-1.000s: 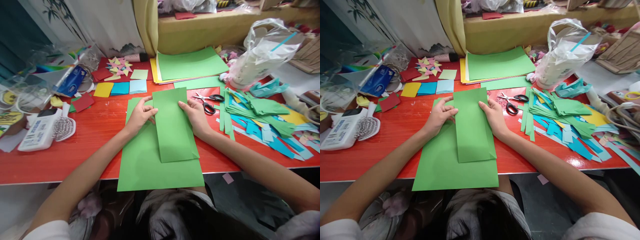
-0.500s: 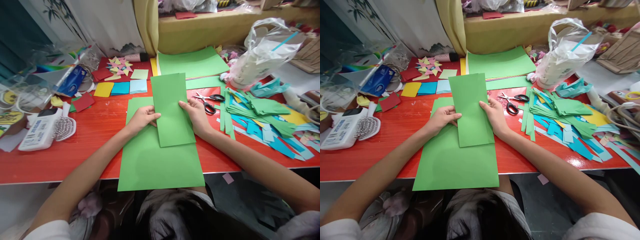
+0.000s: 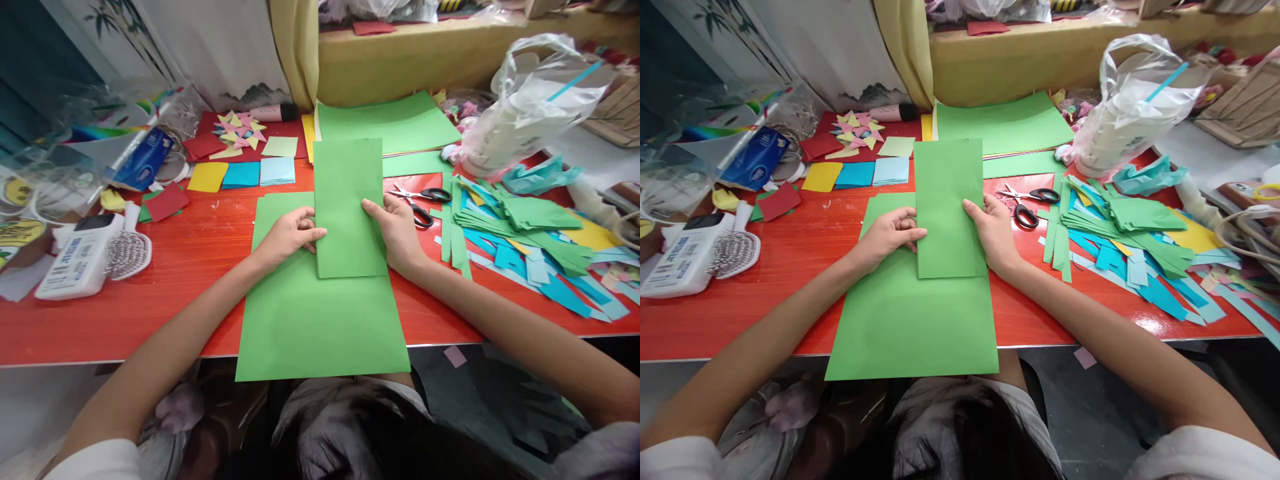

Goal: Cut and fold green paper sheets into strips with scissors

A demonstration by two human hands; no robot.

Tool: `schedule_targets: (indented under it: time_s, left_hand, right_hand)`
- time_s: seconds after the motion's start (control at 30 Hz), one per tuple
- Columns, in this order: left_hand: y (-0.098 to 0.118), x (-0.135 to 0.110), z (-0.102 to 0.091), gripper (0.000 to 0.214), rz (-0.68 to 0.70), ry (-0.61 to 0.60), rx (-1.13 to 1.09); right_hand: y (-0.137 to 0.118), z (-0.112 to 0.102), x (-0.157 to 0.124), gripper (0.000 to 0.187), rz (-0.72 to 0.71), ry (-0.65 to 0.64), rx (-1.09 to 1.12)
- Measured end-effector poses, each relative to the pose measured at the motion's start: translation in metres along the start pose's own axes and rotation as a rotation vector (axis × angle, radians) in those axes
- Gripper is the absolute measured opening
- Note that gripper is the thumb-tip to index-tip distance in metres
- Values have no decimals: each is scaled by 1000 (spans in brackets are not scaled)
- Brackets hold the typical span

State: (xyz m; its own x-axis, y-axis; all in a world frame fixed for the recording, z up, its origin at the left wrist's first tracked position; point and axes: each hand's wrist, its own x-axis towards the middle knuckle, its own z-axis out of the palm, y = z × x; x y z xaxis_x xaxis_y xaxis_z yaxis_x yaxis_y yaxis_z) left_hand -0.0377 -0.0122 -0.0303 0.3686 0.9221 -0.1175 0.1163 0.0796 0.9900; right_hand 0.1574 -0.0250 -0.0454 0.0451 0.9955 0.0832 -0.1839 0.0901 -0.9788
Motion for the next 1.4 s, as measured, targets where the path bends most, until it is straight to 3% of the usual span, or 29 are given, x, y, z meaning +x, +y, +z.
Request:
schedule_targets:
  time_s: [0.37,0.67,0.9,1.4]
  left_hand:
    - [-3,1,1,44,-4,54,-14]
    - [-2,-3,3,53,6,-26,60]
    - [-1,-11,12,38,8,-36,181]
    - [-2,-9,10,28,1,-32,183]
  right_hand:
    - [3,0,1,25,-27,-14,17]
    - [-1,-1,2,28,-82,83,26]
    - [-1,-1,5,27,-118,124,83]
    - [-1,-1,5,30,-108,126,90]
